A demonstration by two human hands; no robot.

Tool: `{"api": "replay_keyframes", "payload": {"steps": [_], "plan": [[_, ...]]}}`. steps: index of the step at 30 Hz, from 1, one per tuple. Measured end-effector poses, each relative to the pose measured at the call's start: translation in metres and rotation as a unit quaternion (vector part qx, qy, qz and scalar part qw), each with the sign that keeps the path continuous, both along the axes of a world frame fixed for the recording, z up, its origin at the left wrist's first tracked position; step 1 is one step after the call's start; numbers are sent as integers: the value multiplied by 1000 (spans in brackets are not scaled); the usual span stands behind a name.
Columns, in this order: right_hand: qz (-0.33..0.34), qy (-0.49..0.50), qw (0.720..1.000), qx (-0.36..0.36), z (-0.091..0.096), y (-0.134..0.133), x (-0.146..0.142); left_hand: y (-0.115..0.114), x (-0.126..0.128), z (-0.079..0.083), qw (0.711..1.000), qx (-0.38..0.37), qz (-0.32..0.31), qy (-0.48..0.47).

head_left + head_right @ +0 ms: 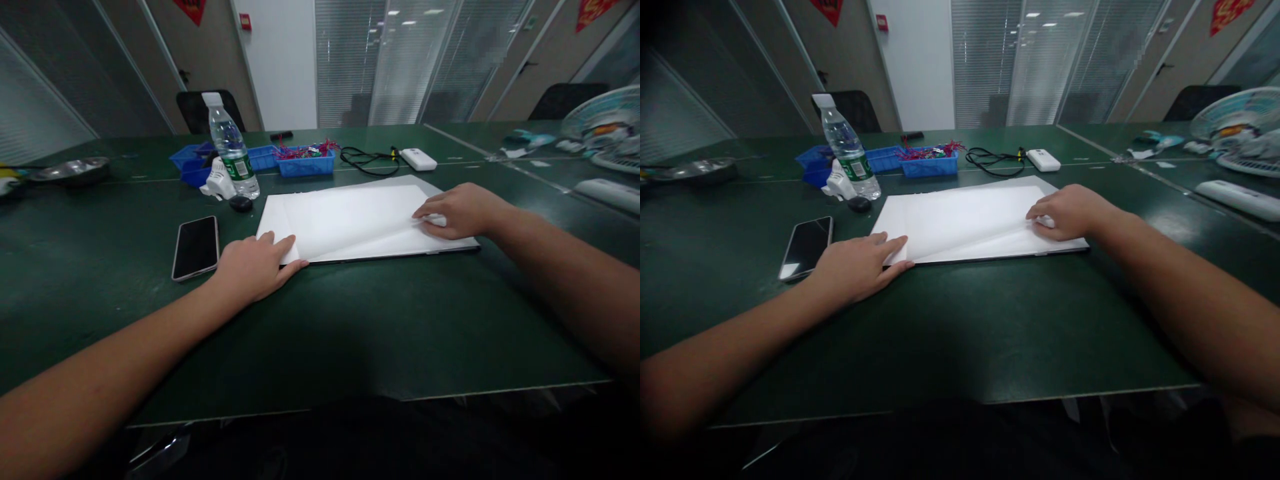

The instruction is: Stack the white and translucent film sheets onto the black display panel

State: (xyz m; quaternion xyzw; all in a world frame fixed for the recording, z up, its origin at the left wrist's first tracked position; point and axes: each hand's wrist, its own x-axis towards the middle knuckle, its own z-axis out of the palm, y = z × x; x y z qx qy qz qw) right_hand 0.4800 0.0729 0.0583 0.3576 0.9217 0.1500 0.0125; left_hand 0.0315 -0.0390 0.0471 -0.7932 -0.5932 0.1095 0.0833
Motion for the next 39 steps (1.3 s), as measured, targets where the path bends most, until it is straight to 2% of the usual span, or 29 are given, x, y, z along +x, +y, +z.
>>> {"api": "replay_keyframes", "payload": {"steps": [6, 10, 13, 21, 31, 39], "plan": [[-74, 4, 996, 46, -7, 11, 27, 0, -1, -1, 1000, 4, 2, -12], [-74, -3, 995, 67, -13, 19, 38, -2, 1, 0, 1000, -2, 6, -9], [-63, -4, 993, 95, -12, 18, 36, -4, 2, 1, 1000, -2, 7, -10], [70, 5, 990, 124, 1, 1, 12, -4, 3, 1, 999, 9, 22, -33], [166, -3, 984, 70, -3, -12, -26, -2, 1, 1, 998, 20, 32, -40], [228, -31, 971, 65, -7, -21, -42, -2, 2, 3, 999, 27, 33, -22]]}}
